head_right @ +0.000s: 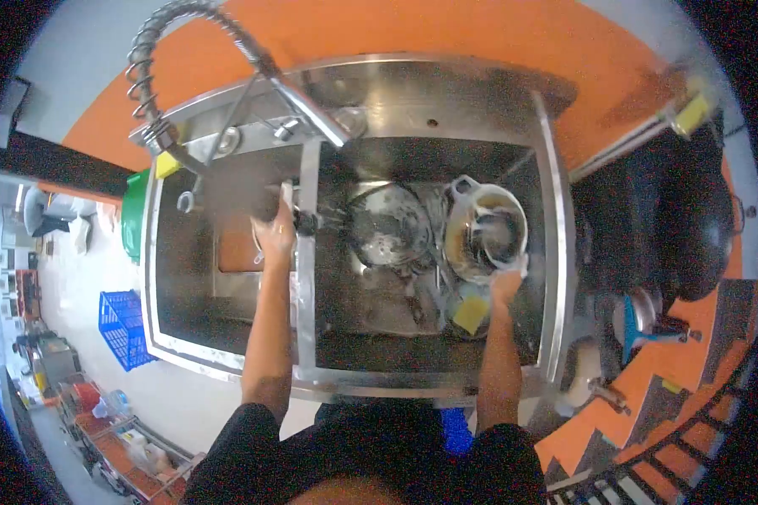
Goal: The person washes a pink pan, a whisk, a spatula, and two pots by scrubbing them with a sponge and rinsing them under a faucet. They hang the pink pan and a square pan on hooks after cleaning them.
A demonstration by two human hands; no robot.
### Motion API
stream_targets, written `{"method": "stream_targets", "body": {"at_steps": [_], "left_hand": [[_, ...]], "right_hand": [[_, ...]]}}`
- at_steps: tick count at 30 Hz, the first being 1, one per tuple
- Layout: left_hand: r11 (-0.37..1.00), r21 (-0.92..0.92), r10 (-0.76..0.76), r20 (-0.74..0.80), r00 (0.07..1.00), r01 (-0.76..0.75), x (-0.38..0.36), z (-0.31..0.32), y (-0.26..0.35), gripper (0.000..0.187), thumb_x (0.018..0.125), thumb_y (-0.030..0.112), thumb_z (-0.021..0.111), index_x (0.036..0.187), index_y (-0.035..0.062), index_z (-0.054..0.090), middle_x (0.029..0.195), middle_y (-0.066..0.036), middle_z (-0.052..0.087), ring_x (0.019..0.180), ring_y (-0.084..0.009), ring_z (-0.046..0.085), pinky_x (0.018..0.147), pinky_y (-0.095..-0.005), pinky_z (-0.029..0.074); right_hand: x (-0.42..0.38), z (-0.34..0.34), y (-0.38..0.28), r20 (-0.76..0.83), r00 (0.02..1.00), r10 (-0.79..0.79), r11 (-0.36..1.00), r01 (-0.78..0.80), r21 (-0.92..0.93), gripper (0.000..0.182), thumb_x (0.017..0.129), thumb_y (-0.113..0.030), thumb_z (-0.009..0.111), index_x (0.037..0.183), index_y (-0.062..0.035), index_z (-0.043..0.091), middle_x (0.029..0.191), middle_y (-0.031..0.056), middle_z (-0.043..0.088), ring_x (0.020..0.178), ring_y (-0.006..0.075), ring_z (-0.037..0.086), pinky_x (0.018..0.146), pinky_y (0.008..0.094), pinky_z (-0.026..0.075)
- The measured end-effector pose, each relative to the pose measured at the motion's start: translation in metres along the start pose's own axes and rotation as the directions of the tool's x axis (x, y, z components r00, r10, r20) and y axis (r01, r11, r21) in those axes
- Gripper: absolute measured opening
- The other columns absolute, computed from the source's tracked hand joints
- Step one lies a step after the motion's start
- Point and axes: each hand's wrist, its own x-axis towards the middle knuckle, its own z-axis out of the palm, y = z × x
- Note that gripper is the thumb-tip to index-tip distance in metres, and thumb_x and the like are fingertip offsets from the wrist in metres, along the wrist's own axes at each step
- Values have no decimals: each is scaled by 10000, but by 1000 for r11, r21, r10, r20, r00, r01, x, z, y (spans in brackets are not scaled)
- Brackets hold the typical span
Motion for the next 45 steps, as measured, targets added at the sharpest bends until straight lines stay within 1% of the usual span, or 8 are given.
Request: {"method": "stream_targets", "body": {"at_steps": [5, 7, 11, 18, 37, 38, 43, 45], "left_hand": [[995, 18, -97, 24, 995, 97, 6, -67, -39, 210, 805, 213, 666, 815, 36, 552, 705, -35, 569, 605, -122, 522, 537, -278, 406], [990, -27, -131, 133, 982, 136, 8, -86, -31, 214, 798, 201, 670, 708, 80, 518, 589, 14, 515, 502, -72, 464, 458, -242, 343], [992, -38, -105, 260, 960, 119, 16, -110, -6, 244, 794, 165, 664, 633, 71, 507, 530, 25, 493, 457, -79, 449, 450, -256, 354], [986, 64, -167, 434, 885, 155, 19, -133, 2, 261, 787, 228, 675, 661, 17, 586, 543, -18, 544, 457, -105, 502, 455, -273, 392], [966, -9, -222, 485, 846, 258, 8, -121, -30, 293, 777, 288, 698, 671, 43, 579, 567, -8, 523, 515, -134, 471, 512, -322, 405], [998, 51, -54, 430, 901, 35, 7, -125, -12, 251, 781, 258, 694, 745, 30, 595, 638, -20, 558, 575, -141, 507, 559, -322, 431], [985, 165, -21, 417, 909, -54, 22, -111, -55, 438, 751, 400, 723, 853, -6, 595, 751, -47, 601, 630, -149, 531, 588, -309, 463], [963, 75, -267, 341, 901, 257, 13, -105, -53, 438, 778, 360, 708, 882, -41, 567, 811, -80, 599, 682, -143, 538, 606, -291, 451]], "right_hand": [[-138, 14, -162, 147, 864, -482, 861, 435, 263, 279, 839, -74, 556, 1101, -19, 475, 973, 100, 551, 908, 205, 537, 826, 311, 442], [-229, 42, -214, 699, 592, -401, 780, -180, 600, 229, 833, -115, 585, 1032, -25, 517, 904, 72, 579, 866, 176, 562, 788, 306, 467], [-357, 145, -252, 976, -7, -216, 489, -867, 102, 280, 849, -106, 578, 1115, -89, 490, 935, 63, 580, 870, 166, 586, 753, 307, 514], [-368, 303, -271, 972, 234, -27, 365, -903, 228, 237, 834, -115, 577, 1061, -81, 516, 915, 75, 591, 844, 176, 591, 725, 317, 512], [-359, 298, -268, 923, 384, -22, 396, -845, 361, 139, 789, -144, 573, 892, -54, 598, 851, 114, 628, 762, 209, 609, 633, 348, 505], [-362, 299, -270, 922, 387, -36, 422, -830, 365, 137, 786, -145, 573, 883, -53, 603, 848, 116, 630, 757, 210, 610, 629, 350, 504], [-375, 252, -246, 897, 431, -97, 818, -479, 319, 135, 774, -153, 572, 838, -46, 624, 831, 126, 640, 736, 219, 614, 605, 358, 502], [-373, 219, -246, 862, 484, -152, 964, -119, 237, 138, 770, -156, 571, 820, -43, 633, 825, 130, 643, 727, 222, 616, 595, 361, 502]]}}
